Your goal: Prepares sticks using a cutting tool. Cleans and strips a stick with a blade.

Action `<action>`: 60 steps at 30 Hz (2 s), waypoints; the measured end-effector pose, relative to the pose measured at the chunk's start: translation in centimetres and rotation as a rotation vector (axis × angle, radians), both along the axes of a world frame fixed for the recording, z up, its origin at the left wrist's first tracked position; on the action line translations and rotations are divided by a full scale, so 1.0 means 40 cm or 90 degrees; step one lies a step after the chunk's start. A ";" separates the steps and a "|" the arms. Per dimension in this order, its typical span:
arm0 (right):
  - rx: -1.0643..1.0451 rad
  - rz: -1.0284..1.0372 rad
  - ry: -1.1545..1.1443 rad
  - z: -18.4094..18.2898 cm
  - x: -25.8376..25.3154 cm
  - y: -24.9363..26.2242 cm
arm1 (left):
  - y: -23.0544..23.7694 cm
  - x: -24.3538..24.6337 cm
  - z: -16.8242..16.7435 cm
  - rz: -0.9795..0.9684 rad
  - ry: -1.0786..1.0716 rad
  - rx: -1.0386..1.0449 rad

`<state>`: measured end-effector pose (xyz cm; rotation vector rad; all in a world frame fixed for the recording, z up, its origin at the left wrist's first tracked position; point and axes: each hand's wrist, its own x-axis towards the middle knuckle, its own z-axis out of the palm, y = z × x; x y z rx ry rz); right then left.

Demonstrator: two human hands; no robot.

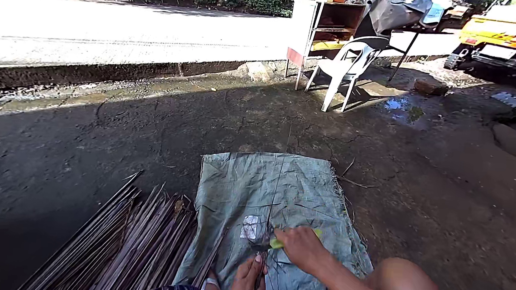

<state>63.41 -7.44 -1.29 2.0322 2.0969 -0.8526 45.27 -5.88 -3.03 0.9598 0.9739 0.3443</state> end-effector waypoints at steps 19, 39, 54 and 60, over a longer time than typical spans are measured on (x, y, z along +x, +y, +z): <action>-0.025 -0.380 -0.108 0.039 0.180 0.070 | -0.009 -0.014 0.006 -0.152 0.064 0.089; -0.030 -0.020 0.055 -0.006 0.020 0.019 | 0.024 -0.001 -0.008 0.092 -0.183 -0.246; -0.049 -0.302 -0.130 0.018 0.133 0.080 | -0.004 0.002 0.017 0.030 -0.150 -0.234; -0.048 -0.343 -0.137 0.015 0.135 0.077 | -0.008 -0.005 0.015 0.022 -0.147 -0.220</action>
